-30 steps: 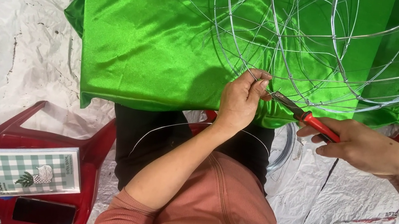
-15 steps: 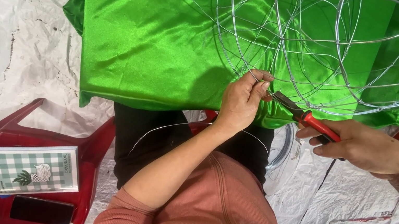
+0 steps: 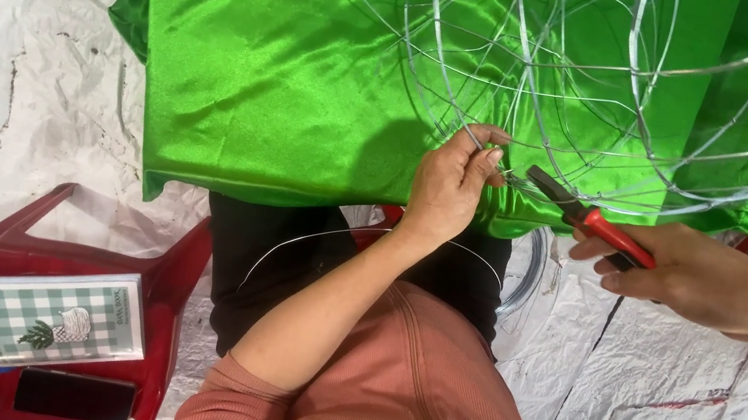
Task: Assembling a wire cage by positioning and cutting wire segments with pliers.
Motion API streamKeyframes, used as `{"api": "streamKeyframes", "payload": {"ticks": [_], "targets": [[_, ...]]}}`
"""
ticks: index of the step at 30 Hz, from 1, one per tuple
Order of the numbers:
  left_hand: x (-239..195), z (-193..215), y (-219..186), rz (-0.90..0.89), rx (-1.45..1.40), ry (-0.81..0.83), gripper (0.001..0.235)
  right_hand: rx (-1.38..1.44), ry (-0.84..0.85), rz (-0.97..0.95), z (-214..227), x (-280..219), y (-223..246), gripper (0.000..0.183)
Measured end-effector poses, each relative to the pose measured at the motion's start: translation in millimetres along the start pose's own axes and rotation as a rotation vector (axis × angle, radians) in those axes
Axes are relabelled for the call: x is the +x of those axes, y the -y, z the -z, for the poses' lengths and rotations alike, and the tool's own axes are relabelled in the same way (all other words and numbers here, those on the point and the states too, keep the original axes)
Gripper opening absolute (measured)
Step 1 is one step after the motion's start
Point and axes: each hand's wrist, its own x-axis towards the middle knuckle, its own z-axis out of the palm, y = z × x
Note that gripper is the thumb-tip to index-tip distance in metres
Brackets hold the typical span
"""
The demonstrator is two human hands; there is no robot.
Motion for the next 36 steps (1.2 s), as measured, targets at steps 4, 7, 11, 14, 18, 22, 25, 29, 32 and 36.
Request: {"api": "streamKeyframes", "payload": {"ticks": [4, 7, 11, 14, 18, 22, 25, 29, 32, 36], "targets": [[0.4, -2.6, -2.5, 0.012, 0.023, -0.004, 0.016, 0.037, 0.009, -0.010, 1.1, 3.6, -3.1, 0.048], [-0.1, -3.5, -2.3, 0.019, 0.067, -0.002, 0.017, -0.034, 0.008, -0.012, 1.2, 1.7, 3.4, 0.049], [0.7, -1.7, -3.3, 0.000, 0.037, 0.001, 0.014, -0.021, 0.006, -0.033, 2.0, 0.3, 13.0, 0.048], [1.0, -1.9, -4.3, 0.024, 0.046, 0.013, 0.014, -0.042, -0.005, -0.030, 1.6, 0.7, 11.7, 0.047], [0.6, -2.6, -4.6, 0.018, 0.029, 0.014, 0.013, -0.100, -0.012, -0.031, -0.8, 3.2, 6.2, 0.047], [1.5, -2.4, -3.8, 0.025, 0.037, -0.001, 0.015, -0.062, 0.002, -0.004, -0.9, 9.3, 3.2, 0.047], [1.9, -1.2, -4.9, 0.018, 0.058, -0.004, 0.017, -0.022, -0.014, -0.028, 0.9, 7.8, 7.8, 0.047], [4.2, -0.4, -4.2, 0.045, 0.078, 0.018, 0.017, -0.086, 0.003, -0.022, 3.9, 9.8, 6.6, 0.046], [4.5, 0.7, -5.5, 0.068, 0.076, 0.041, 0.016, -0.121, 0.013, -0.047, 1.7, 8.4, 11.5, 0.046], [5.6, -2.7, -1.1, 0.055, 0.072, 0.030, 0.013, -0.147, -0.002, -0.154, -5.2, -9.8, 45.9, 0.043]]}}
